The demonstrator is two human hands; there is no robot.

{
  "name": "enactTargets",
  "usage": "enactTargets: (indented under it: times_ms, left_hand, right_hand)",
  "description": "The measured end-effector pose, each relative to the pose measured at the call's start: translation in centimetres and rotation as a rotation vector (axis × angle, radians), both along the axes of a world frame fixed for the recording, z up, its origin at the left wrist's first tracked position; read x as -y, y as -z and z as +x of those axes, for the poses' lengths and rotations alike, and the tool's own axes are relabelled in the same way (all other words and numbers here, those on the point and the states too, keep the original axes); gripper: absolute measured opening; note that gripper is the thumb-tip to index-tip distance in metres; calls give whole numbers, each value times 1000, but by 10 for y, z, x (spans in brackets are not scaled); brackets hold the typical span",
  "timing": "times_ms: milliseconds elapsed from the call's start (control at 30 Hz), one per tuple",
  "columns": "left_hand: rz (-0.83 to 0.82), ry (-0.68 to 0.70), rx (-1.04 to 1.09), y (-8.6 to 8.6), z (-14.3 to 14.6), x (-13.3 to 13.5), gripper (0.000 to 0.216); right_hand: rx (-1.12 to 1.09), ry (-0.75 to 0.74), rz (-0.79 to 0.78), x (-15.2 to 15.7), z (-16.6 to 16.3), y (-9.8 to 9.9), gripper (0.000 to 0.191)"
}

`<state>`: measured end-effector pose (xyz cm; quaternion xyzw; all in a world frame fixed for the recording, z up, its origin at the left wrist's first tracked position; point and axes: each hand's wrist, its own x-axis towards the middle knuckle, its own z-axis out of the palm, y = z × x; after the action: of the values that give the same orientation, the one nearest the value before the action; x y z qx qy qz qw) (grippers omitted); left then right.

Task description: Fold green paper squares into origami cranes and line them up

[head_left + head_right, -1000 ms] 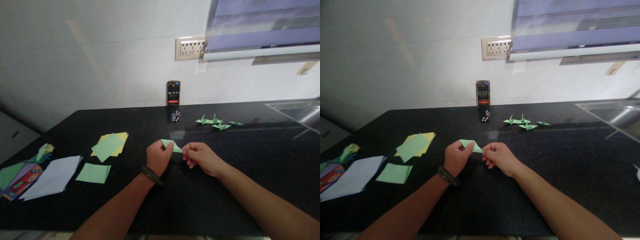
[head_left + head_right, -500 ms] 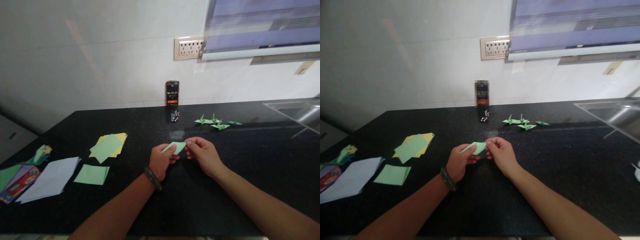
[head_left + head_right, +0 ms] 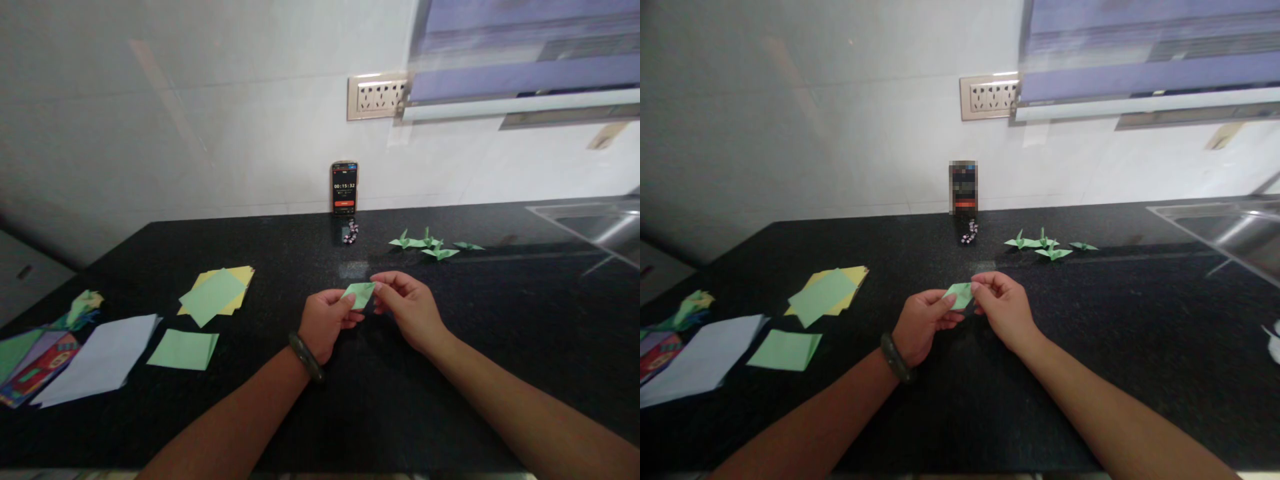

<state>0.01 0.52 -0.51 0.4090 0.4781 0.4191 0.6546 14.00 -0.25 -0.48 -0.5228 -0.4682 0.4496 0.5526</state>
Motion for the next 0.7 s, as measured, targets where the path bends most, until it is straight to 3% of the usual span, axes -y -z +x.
enactTargets:
  times_ms: [167,433,533,700]
  left_hand:
    - [68,-47,-76,-2,1,1,18]
    - [160,-63,-199,1,2,0,29]
    - [183,-27,-204,2,3,1,33]
    - [197,0,-165,3,3,4,22]
  right_hand:
    - [128,-8,30,2,0,-2,24]
    - [395,-5,237,4,4,3,21]
    - [441,37,200,3,4,2,19]
    - [388,27,131,1,4,1,19]
